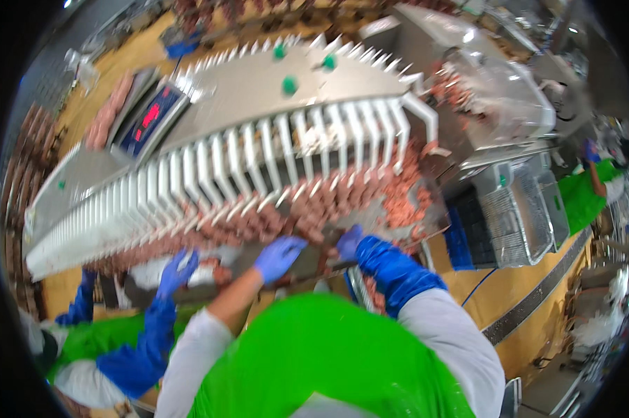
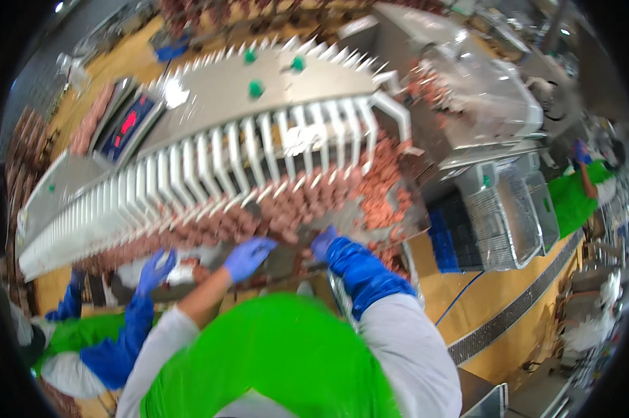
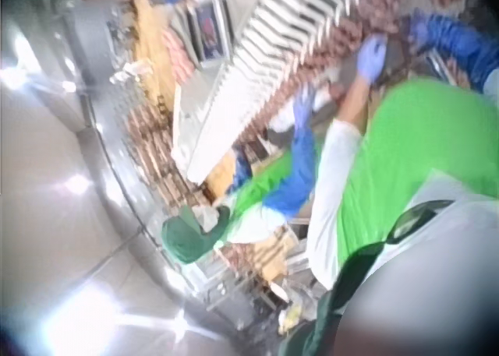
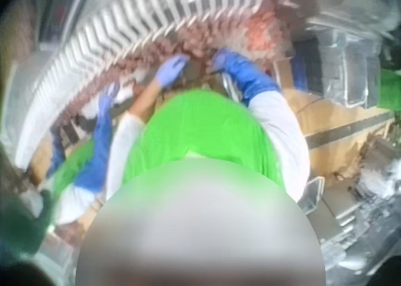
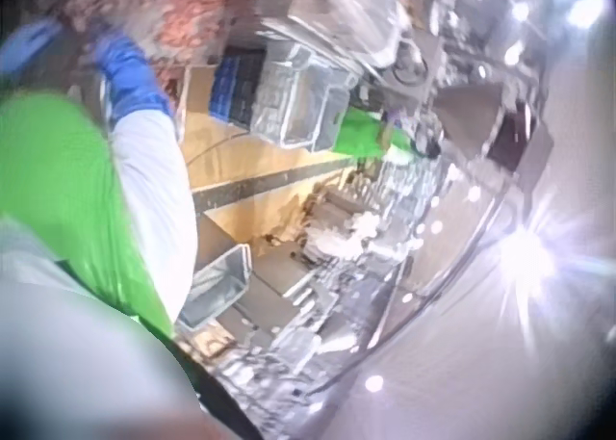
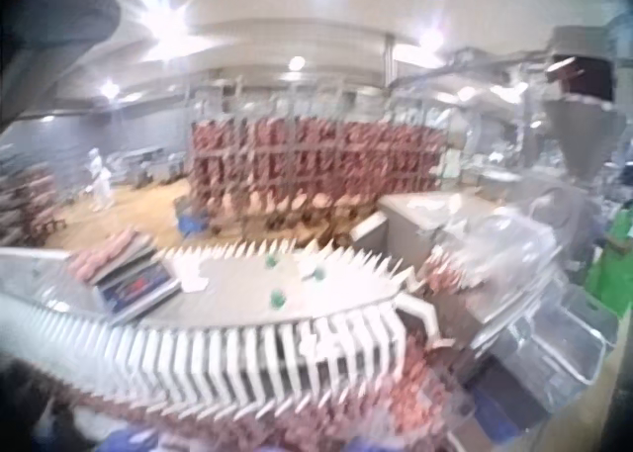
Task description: The person stands at a conveyor belt in a meat processing facility, wearing gloves and a green apron. They repeatedly pick up links of raw sausage from the moving belt, separate them, and place them into a black plastic crate. The person continues this process throughout the clip.
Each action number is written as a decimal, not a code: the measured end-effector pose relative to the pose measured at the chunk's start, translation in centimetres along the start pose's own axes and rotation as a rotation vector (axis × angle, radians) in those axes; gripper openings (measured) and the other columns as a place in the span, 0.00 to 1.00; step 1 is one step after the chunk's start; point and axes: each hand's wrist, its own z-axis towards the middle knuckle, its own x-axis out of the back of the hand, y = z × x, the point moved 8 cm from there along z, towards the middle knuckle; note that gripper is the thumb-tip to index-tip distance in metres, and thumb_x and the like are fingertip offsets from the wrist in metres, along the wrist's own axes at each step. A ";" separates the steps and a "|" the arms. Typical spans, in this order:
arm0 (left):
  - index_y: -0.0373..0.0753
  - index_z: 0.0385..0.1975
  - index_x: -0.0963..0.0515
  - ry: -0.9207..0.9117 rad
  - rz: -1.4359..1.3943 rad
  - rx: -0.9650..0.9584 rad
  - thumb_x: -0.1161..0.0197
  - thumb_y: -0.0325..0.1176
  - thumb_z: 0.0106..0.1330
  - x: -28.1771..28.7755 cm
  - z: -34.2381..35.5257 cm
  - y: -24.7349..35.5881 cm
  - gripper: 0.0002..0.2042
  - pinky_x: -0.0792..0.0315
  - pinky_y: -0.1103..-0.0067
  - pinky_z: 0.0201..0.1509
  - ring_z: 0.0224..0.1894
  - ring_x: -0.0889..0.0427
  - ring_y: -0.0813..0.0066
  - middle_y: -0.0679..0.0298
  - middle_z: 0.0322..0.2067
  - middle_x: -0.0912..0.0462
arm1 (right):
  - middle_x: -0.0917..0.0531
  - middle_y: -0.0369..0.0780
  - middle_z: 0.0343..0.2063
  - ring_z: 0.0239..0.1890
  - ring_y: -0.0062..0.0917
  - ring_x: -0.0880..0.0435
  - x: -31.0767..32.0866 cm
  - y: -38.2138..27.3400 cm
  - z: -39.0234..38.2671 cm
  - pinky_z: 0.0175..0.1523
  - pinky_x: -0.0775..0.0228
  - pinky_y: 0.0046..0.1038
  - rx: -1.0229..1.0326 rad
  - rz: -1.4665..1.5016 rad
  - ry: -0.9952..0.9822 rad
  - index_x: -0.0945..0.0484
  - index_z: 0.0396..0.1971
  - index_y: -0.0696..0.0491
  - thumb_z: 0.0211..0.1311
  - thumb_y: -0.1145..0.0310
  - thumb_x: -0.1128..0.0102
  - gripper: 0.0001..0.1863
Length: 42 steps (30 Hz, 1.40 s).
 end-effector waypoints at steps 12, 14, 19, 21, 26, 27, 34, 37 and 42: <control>0.41 0.35 0.19 -0.295 0.106 0.062 0.36 0.43 0.55 1.6 0.0 -2.0 0.14 0.25 0.66 0.46 0.40 0.17 0.57 0.53 0.35 0.17 | 0.20 0.42 0.22 0.26 0.38 0.19 20.0 -8.5 -6.4 0.42 0.37 0.38 0.145 0.370 0.723 0.22 0.27 0.50 0.58 0.60 0.41 0.09; 0.38 0.34 0.19 -0.397 -0.227 0.234 0.40 0.42 0.60 1.7 -1.5 -3.6 0.13 0.25 0.71 0.36 0.26 0.18 0.66 0.58 0.22 0.18 | 0.19 0.39 0.24 0.29 0.37 0.18 18.5 -9.0 -4.8 0.42 0.38 0.38 -0.006 0.153 0.564 0.22 0.26 0.48 0.57 0.62 0.42 0.07; 0.32 0.26 0.25 -0.463 -0.707 0.132 0.45 0.32 0.64 1.2 -2.7 -1.4 0.10 0.26 0.77 0.32 0.23 0.21 0.73 0.62 0.21 0.22 | 0.18 0.35 0.25 0.31 0.34 0.17 14.5 -7.6 -0.9 0.40 0.38 0.40 -0.289 0.008 0.436 0.20 0.28 0.42 0.56 0.60 0.45 0.06; 0.33 0.26 0.26 -0.428 -0.794 0.119 0.46 0.31 0.65 1.4 -2.7 -1.6 0.09 0.27 0.77 0.32 0.23 0.21 0.74 0.63 0.21 0.22 | 0.17 0.35 0.26 0.30 0.34 0.17 14.8 -6.2 -0.6 0.39 0.38 0.40 -0.428 0.030 0.462 0.20 0.29 0.41 0.57 0.59 0.46 0.07; 0.33 0.27 0.26 -0.375 -0.898 0.204 0.47 0.31 0.64 3.0 -2.9 -1.7 0.08 0.27 0.79 0.34 0.25 0.21 0.75 0.63 0.23 0.21 | 0.14 0.41 0.37 0.43 0.37 0.15 14.1 -0.7 -0.5 0.41 0.28 0.48 -0.736 0.070 0.276 0.17 0.34 0.46 0.55 0.57 0.40 0.11; 0.33 0.27 0.25 -0.351 -0.883 0.206 0.47 0.31 0.64 3.6 -2.9 -1.4 0.08 0.27 0.78 0.36 0.29 0.20 0.74 0.62 0.28 0.20 | 0.14 0.41 0.38 0.45 0.38 0.15 13.8 0.0 -1.0 0.42 0.28 0.48 -0.775 0.097 0.248 0.17 0.36 0.46 0.56 0.56 0.41 0.12; 0.33 0.43 0.23 -0.243 -1.409 0.007 0.51 0.32 0.66 5.6 -2.1 0.2 0.13 0.27 0.67 0.52 0.62 0.31 0.63 0.51 0.65 0.36 | 0.18 0.43 0.51 0.53 0.41 0.20 6.5 4.0 -3.0 0.55 0.30 0.43 -0.465 0.514 0.353 0.21 0.50 0.52 0.66 0.48 0.48 0.24; 0.35 0.46 0.24 -0.234 -1.584 0.169 0.49 0.43 0.71 3.6 -2.4 -1.5 0.17 0.27 0.63 0.55 0.60 0.26 0.53 0.50 0.67 0.38 | 0.19 0.47 0.49 0.52 0.45 0.21 11.9 -0.9 -2.3 0.56 0.29 0.37 -0.105 0.878 0.647 0.23 0.48 0.58 0.68 0.64 0.51 0.16; 0.32 0.60 0.32 -0.240 -1.685 0.071 0.54 0.45 0.74 3.5 -1.7 0.6 0.24 0.24 0.68 0.44 0.38 0.19 0.57 0.44 0.52 0.24 | 0.20 0.51 0.48 0.50 0.43 0.21 14.5 0.2 -1.2 0.56 0.30 0.35 0.065 0.939 1.139 0.24 0.50 0.59 0.65 0.71 0.49 0.15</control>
